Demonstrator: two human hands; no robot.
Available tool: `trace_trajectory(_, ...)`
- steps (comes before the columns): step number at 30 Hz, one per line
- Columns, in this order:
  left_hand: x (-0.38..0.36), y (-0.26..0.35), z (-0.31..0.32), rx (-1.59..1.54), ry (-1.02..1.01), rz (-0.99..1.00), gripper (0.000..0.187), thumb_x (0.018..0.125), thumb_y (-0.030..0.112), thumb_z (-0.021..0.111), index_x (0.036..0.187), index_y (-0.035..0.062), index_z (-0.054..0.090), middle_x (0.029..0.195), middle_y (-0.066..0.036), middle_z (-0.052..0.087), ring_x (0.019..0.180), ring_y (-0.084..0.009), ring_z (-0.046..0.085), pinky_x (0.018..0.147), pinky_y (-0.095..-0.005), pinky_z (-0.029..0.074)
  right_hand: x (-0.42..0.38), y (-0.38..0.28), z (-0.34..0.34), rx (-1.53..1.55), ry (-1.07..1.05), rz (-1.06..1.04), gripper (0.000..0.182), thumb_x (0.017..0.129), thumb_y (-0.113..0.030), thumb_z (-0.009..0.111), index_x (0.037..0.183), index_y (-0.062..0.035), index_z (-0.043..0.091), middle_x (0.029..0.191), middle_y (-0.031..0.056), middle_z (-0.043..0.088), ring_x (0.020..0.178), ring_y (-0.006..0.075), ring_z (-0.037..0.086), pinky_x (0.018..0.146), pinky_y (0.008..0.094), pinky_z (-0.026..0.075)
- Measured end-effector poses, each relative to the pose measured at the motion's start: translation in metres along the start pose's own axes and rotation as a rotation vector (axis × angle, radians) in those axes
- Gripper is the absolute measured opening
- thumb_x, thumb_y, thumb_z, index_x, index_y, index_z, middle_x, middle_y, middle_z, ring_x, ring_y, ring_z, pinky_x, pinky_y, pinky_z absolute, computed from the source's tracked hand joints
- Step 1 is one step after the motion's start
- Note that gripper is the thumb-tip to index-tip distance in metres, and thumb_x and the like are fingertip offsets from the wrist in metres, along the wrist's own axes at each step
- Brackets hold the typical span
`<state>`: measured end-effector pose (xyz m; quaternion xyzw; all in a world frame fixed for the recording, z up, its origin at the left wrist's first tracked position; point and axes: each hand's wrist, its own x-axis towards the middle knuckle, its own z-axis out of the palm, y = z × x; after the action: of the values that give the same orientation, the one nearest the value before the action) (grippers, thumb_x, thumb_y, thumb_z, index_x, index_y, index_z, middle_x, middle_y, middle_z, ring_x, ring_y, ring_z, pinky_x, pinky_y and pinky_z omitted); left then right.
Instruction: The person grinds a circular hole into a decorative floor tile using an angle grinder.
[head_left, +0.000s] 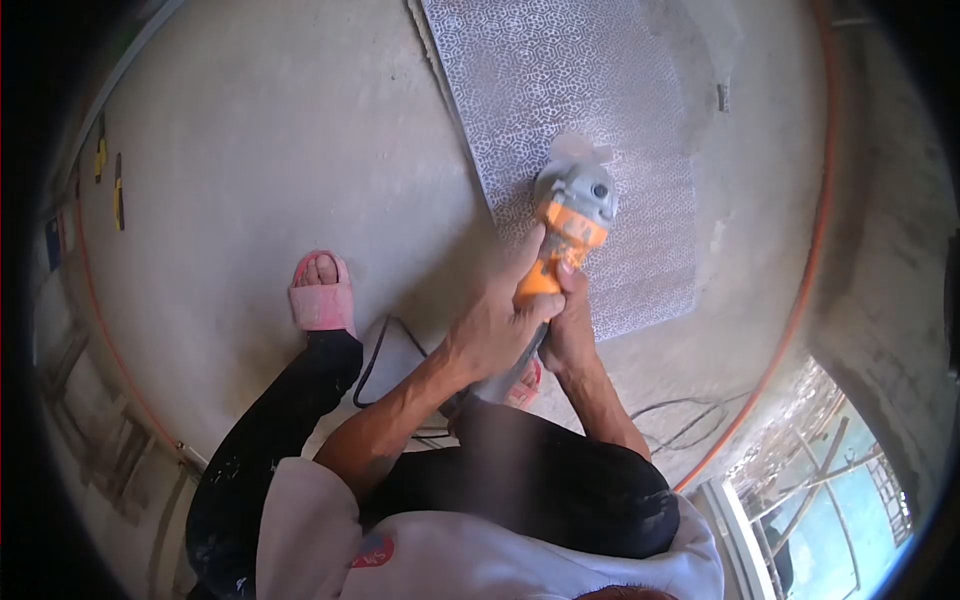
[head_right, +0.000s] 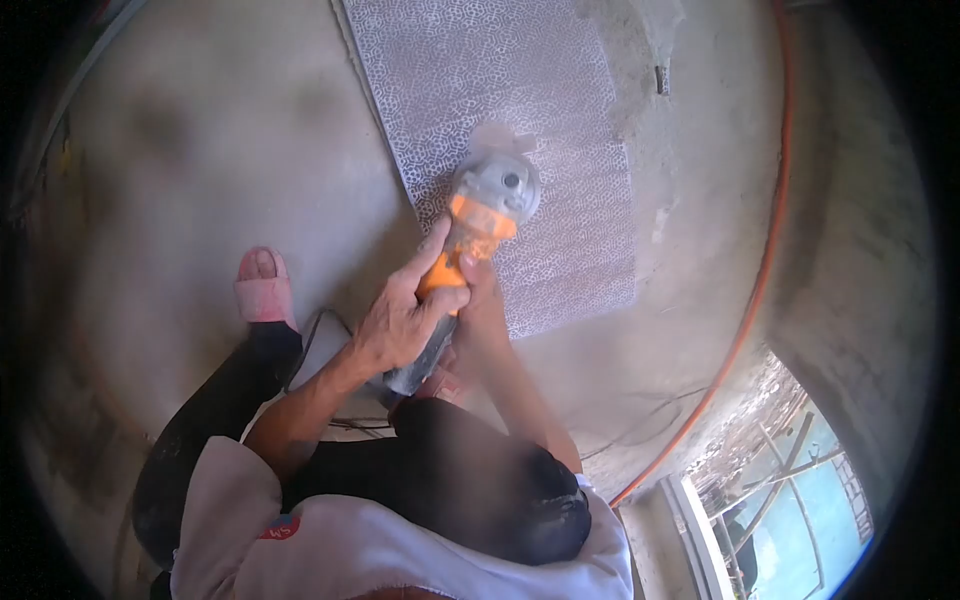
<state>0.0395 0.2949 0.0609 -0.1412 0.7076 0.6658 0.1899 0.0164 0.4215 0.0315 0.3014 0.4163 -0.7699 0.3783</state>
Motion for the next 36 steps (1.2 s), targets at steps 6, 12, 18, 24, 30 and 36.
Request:
trace_trajectory(6, -0.014, 0.001, 0.013, -0.138, -0.02, -0.042, 0.059, 0.092, 0.026, 0.057, 0.14, -0.0006, 0.035, 0.136, -0.032, 0.045, 0.124, -0.037, 0.052, 0.102, -0.0368, 0.041, -0.022, 0.0, -0.012, -0.059, 0.009, 0.003, 0.06, 0.092, -0.052, 0.054, 0.125, -0.0021, 0.048, 0.11, 0.0099, 0.06, 0.101, 0.0211, 0.061, 0.091, 0.0359, 0.049)
trace_trajectory(12, -0.011, -0.005, 0.024, -0.116, -0.033, 0.061, 0.018, 0.095, 0.023, 0.054, 0.107, 0.0212, 0.068, 0.153, -0.028, 0.027, 0.135, -0.0387, 0.042, 0.108, -0.038, 0.037, -0.023, -0.006, -0.021, -0.115, 0.048, -0.035, 0.057, 0.093, -0.05, 0.054, 0.123, -0.0018, 0.05, 0.109, 0.0095, 0.061, 0.1, 0.0208, 0.061, 0.089, 0.0355, 0.05)
trace_trajectory(18, -0.012, -0.002, 0.017, -0.185, -0.023, -0.059, 0.039, 0.093, 0.025, 0.057, 0.13, 0.0101, 0.056, 0.153, -0.028, 0.027, 0.136, -0.0359, 0.04, 0.11, -0.0364, 0.035, -0.019, -0.001, -0.02, -0.073, -0.002, -0.01, 0.056, 0.093, -0.049, 0.053, 0.123, -0.0017, 0.05, 0.109, 0.0098, 0.061, 0.1, 0.0205, 0.061, 0.089, 0.0353, 0.05)
trace_trajectory(24, -0.009, 0.001, 0.012, -0.161, 0.058, -0.073, 0.067, 0.091, 0.026, 0.058, 0.143, -0.0087, 0.034, 0.15, -0.031, 0.031, 0.137, -0.0341, 0.04, 0.11, -0.0355, 0.034, -0.009, -0.003, -0.005, -0.023, -0.017, 0.024, 0.054, 0.095, -0.046, 0.051, 0.124, -0.0017, 0.049, 0.109, 0.0101, 0.061, 0.1, 0.0208, 0.061, 0.089, 0.0363, 0.05)
trace_trajectory(30, -0.008, 0.008, 0.005, -0.175, 0.036, -0.111, 0.068, 0.09, 0.026, 0.058, 0.142, -0.0101, 0.033, 0.149, -0.032, 0.032, 0.138, -0.0356, 0.038, 0.11, -0.0359, 0.033, -0.01, -0.004, -0.005, -0.041, -0.034, 0.053, 0.053, 0.095, -0.047, 0.05, 0.124, -0.0017, 0.048, 0.11, 0.0098, 0.061, 0.1, 0.021, 0.062, 0.09, 0.0366, 0.05)
trace_trajectory(36, -0.01, 0.008, 0.004, -0.133, 0.057, -0.093, 0.065, 0.09, 0.027, 0.058, 0.142, -0.0074, 0.036, 0.15, -0.031, 0.032, 0.137, -0.0362, 0.039, 0.11, -0.0367, 0.033, -0.013, -0.003, 0.006, 0.019, -0.036, 0.032, 0.054, 0.095, -0.047, 0.051, 0.124, -0.0022, 0.048, 0.108, 0.01, 0.061, 0.099, 0.0209, 0.062, 0.09, 0.0356, 0.05)
